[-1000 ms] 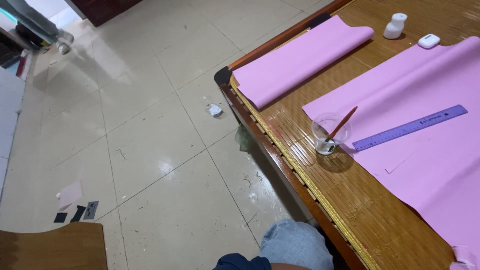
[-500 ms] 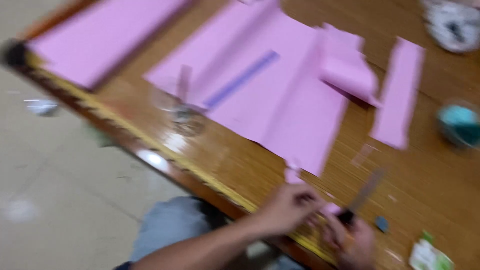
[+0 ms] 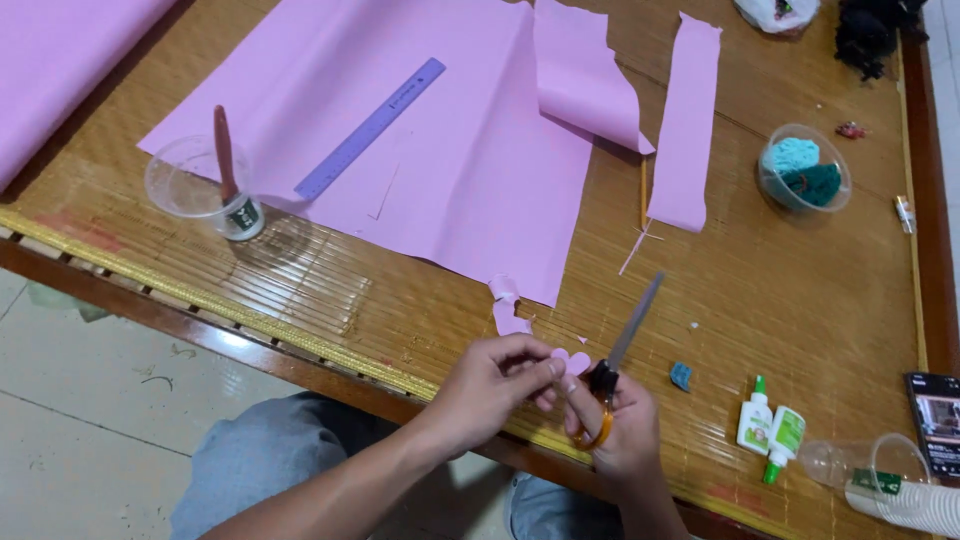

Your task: Cutting small heart shapes out of pink paper using a pair of scissors on a wooden table.

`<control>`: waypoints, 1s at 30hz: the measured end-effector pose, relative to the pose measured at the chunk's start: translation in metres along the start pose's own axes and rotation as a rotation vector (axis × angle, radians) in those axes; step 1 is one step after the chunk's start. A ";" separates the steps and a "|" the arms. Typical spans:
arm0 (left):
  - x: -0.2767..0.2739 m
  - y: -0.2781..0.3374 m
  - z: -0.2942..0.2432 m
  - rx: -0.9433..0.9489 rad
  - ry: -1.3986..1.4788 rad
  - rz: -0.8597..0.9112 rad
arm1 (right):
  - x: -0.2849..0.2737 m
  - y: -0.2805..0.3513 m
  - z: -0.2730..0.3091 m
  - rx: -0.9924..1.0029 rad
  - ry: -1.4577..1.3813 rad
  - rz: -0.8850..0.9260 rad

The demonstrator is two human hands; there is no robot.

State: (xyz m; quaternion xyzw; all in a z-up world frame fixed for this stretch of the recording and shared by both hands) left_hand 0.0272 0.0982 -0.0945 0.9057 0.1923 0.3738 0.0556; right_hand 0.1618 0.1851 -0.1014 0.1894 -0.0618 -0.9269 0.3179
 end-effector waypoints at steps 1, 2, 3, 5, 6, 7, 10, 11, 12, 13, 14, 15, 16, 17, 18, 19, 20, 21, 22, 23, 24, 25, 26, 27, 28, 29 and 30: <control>-0.003 -0.001 0.003 0.001 0.006 -0.025 | 0.000 0.000 0.003 -0.039 0.051 0.010; -0.006 -0.002 0.006 0.001 0.011 -0.049 | 0.001 0.001 0.005 -0.079 0.103 0.020; -0.006 -0.002 0.005 0.000 0.011 -0.049 | -0.001 -0.001 -0.002 -0.078 0.102 0.020; -0.008 -0.002 0.001 0.007 -0.050 -0.058 | -0.005 -0.006 -0.023 0.004 -0.094 -0.015; -0.007 -0.003 0.002 0.009 -0.052 -0.063 | -0.008 -0.006 -0.023 0.004 -0.096 -0.010; -0.006 -0.003 0.004 0.001 -0.054 -0.054 | -0.010 -0.007 -0.022 -0.007 -0.070 -0.028; -0.003 -0.002 0.005 0.005 -0.017 -0.035 | -0.012 -0.008 -0.023 -0.032 -0.079 -0.014; 0.001 -0.002 0.005 0.010 0.030 -0.006 | -0.013 -0.007 -0.024 -0.041 -0.103 -0.001; -0.002 0.001 -0.001 0.017 0.023 -0.021 | -0.009 -0.008 -0.024 -0.043 -0.112 0.015; 0.005 0.003 -0.005 0.019 0.047 0.047 | -0.010 -0.008 -0.026 -0.036 -0.163 0.014; 0.012 0.004 -0.009 0.021 0.070 0.116 | -0.011 -0.008 -0.027 -0.028 -0.214 0.014; 0.012 0.006 -0.015 0.024 0.069 0.113 | -0.011 -0.004 -0.016 -0.030 -0.214 0.017; 0.018 0.009 -0.020 0.021 0.068 0.170 | -0.009 0.000 -0.008 0.008 -0.229 0.043; 0.023 0.012 -0.024 0.016 0.068 0.226 | -0.007 0.005 0.000 0.046 -0.244 0.068; 0.023 0.014 -0.030 0.018 0.068 0.223 | -0.009 0.005 -0.002 0.046 -0.244 0.072; 0.025 0.017 -0.033 -0.004 0.031 0.235 | -0.009 0.006 -0.003 0.041 -0.245 0.086; 0.027 0.019 -0.036 -0.026 -0.006 0.248 | -0.010 0.007 -0.004 0.035 -0.246 0.100; 0.027 0.019 -0.034 -0.027 -0.006 0.249 | -0.013 0.007 -0.011 0.036 -0.245 0.098; 0.028 0.019 -0.034 -0.019 0.025 0.266 | -0.015 0.006 -0.017 0.022 -0.223 0.116; 0.029 0.019 -0.033 -0.010 0.058 0.282 | -0.018 0.007 -0.024 0.010 -0.200 0.133; 0.028 0.018 -0.033 -0.012 0.060 0.282 | -0.022 0.006 -0.040 0.012 -0.199 0.132; 0.028 0.018 -0.033 -0.005 0.042 0.280 | -0.024 0.008 -0.034 -0.280 -0.027 0.174; 0.027 0.018 -0.034 0.002 0.024 0.278 | -0.023 0.018 -0.031 -0.571 0.150 0.211; 0.025 0.017 -0.030 -0.002 0.027 0.282 | -0.016 0.017 -0.014 -0.567 0.154 0.206; 0.023 0.015 -0.030 0.039 0.016 0.289 | -0.014 0.006 -0.020 -0.214 -0.123 0.167; 0.023 0.014 -0.030 0.079 0.005 0.299 | -0.009 0.004 -0.029 0.140 -0.394 0.115; 0.024 0.015 -0.033 0.074 0.009 0.307 | -0.016 0.002 -0.044 0.141 -0.391 0.105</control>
Point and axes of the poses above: each hand's wrist, its own y-axis away from the middle knuckle, its own x-axis out of the palm, z = x × y, the point moved 8 cm from there along -y, towards the middle knuckle, and after that the axes turned 14 degrees about y, right-handed, at the moved point
